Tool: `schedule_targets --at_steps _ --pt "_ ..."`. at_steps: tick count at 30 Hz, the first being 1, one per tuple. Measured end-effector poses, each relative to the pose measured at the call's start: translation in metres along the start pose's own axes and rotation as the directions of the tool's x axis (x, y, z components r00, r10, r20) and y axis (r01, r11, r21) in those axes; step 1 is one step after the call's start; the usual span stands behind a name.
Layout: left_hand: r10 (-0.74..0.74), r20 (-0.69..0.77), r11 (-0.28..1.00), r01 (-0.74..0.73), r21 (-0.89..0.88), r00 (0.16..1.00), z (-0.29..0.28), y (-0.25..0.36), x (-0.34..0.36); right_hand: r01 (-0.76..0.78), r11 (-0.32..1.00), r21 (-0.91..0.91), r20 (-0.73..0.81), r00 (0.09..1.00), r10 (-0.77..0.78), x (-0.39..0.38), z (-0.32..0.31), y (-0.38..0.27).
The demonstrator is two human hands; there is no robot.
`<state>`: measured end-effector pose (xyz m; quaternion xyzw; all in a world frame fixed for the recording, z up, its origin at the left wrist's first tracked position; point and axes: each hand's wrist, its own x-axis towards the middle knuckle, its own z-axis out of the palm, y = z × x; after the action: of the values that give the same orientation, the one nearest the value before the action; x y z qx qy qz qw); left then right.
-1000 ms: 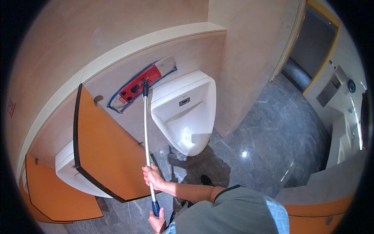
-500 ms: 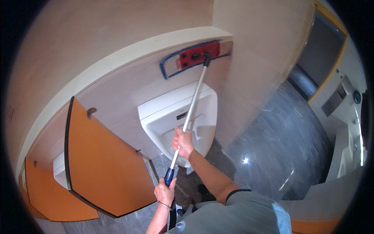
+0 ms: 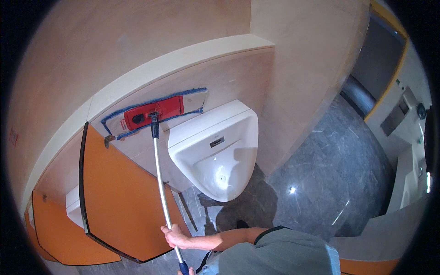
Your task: The person mops the wall and floor around a row of urinals, then rinses a cleaning pad in a bucket and reattaches it to the mop head.
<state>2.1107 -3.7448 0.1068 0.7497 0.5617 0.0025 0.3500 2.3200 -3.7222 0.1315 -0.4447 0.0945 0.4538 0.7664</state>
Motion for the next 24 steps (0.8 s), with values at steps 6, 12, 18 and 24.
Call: schedule_targets --at_steps 6,12,18,24 --pt "0.136 0.143 0.989 -0.143 0.038 0.980 0.066 0.007 0.021 -0.015 0.997 0.069 0.021 1.000 0.013 -0.003 -0.065 -0.035" --pt "0.590 0.163 0.797 -0.603 0.038 0.791 0.087 0.104 0.067 0.175 0.956 0.234 -0.089 0.983 -0.158 0.020 -0.112 -0.139" --pt "0.678 0.211 0.703 -0.705 0.094 0.704 0.094 0.198 0.078 0.300 0.903 0.308 -0.226 0.945 -0.237 0.054 -0.167 -0.198" --pt "0.651 0.217 0.742 -0.670 0.024 0.728 0.096 0.191 0.044 0.735 0.673 -0.081 -0.418 0.588 -0.692 0.027 -0.155 -0.200"
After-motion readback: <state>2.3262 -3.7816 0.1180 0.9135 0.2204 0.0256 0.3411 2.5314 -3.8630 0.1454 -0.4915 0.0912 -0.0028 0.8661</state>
